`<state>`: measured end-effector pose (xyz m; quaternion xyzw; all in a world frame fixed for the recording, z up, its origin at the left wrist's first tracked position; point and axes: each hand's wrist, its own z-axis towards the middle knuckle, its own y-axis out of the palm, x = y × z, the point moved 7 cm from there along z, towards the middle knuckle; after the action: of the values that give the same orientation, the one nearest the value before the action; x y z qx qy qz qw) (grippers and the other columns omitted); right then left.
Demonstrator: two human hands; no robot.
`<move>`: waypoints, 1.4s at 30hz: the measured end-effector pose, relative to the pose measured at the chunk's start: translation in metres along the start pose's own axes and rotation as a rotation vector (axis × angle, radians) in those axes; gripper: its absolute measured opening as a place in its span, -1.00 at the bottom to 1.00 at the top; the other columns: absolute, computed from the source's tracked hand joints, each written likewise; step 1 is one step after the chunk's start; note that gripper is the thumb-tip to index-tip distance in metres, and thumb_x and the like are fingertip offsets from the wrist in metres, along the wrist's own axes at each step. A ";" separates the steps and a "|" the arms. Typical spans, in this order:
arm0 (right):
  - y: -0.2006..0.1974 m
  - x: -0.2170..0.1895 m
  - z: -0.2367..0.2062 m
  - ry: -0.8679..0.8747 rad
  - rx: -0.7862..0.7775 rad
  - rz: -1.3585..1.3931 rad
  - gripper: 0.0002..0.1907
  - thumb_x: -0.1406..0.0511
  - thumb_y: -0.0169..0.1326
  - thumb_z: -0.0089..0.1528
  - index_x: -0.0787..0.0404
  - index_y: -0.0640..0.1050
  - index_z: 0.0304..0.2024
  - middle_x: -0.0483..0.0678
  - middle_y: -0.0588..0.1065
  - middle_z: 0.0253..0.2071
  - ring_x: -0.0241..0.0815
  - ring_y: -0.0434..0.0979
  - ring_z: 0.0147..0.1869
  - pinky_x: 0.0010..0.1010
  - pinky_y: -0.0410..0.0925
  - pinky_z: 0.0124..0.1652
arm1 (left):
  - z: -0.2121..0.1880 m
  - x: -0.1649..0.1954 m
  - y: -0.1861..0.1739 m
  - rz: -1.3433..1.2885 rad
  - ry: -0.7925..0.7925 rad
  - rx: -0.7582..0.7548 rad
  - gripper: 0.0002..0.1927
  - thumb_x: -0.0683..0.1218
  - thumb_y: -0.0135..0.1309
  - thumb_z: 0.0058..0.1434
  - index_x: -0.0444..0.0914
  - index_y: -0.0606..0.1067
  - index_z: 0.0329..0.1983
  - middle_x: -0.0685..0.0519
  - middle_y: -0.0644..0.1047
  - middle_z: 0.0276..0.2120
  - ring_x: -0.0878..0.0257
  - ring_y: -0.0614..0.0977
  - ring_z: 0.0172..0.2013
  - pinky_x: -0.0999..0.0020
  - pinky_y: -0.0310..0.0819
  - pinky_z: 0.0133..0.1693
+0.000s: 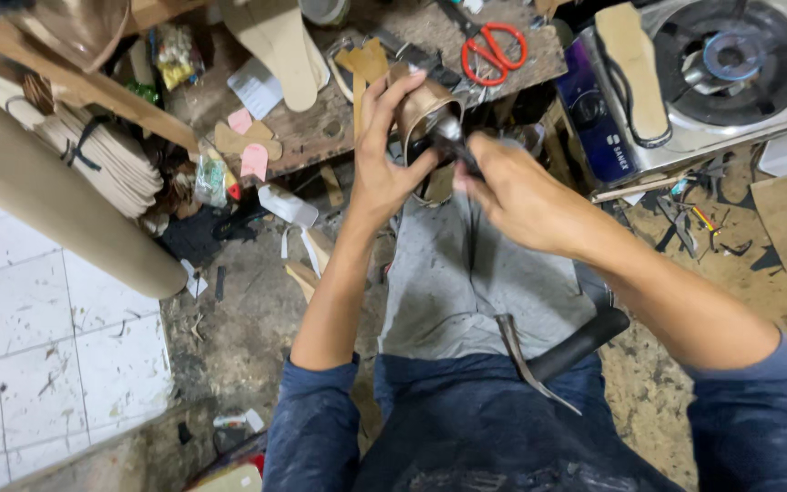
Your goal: The person holds a brown slip-on shoe and uses a curved metal tool to press and shape the upper around the sole edge. They repeatedly reposition the shoe and apply pressure along the toe and side seams, then inspect the fit by hand.
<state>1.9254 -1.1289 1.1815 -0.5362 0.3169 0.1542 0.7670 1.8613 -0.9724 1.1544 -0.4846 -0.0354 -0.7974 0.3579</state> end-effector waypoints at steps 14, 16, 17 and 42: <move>0.093 0.023 -0.090 0.054 -0.202 0.331 -0.57 0.26 0.14 0.26 0.18 0.48 0.18 0.01 0.58 0.03 -0.16 0.61 -0.17 -0.35 0.53 -0.14 | -0.004 -0.022 -0.009 -0.140 0.051 0.054 -0.45 0.22 -0.04 0.51 -0.19 0.44 0.39 -0.09 0.26 0.47 0.04 0.30 0.48 0.14 0.11 0.46; 0.054 0.042 -0.065 0.160 0.183 0.505 -0.48 0.30 0.10 0.35 0.25 0.32 0.34 0.03 0.55 0.04 -0.17 0.60 0.04 -0.31 0.47 0.02 | -0.003 -0.016 -0.002 -0.110 0.091 0.043 -0.44 0.22 -0.04 0.49 -0.20 0.43 0.38 -0.10 0.27 0.45 0.02 0.29 0.48 0.11 0.08 0.50; 0.041 0.044 -0.053 0.124 0.259 0.553 -0.48 0.32 0.09 0.37 0.25 0.30 0.35 0.02 0.53 0.04 -0.21 0.61 0.01 -0.35 0.47 0.01 | -0.004 -0.014 0.001 -0.105 0.084 0.034 -0.44 0.23 -0.04 0.48 -0.20 0.45 0.37 -0.11 0.28 0.45 0.01 0.30 0.48 0.11 0.10 0.50; 0.027 0.055 -0.001 0.118 0.314 0.730 -0.80 0.32 0.07 0.39 0.28 0.60 0.00 -0.15 0.40 -0.16 -0.39 0.47 -0.27 -0.54 0.40 -0.26 | -0.011 -0.012 -0.006 -0.181 0.008 0.025 -0.42 0.23 -0.02 0.47 -0.21 0.44 0.37 -0.12 0.24 0.44 0.00 0.30 0.46 0.13 0.26 0.42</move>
<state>1.9508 -1.1255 1.1258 -0.2726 0.5497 0.3356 0.7148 1.8525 -0.9658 1.1402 -0.4716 -0.0875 -0.8280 0.2903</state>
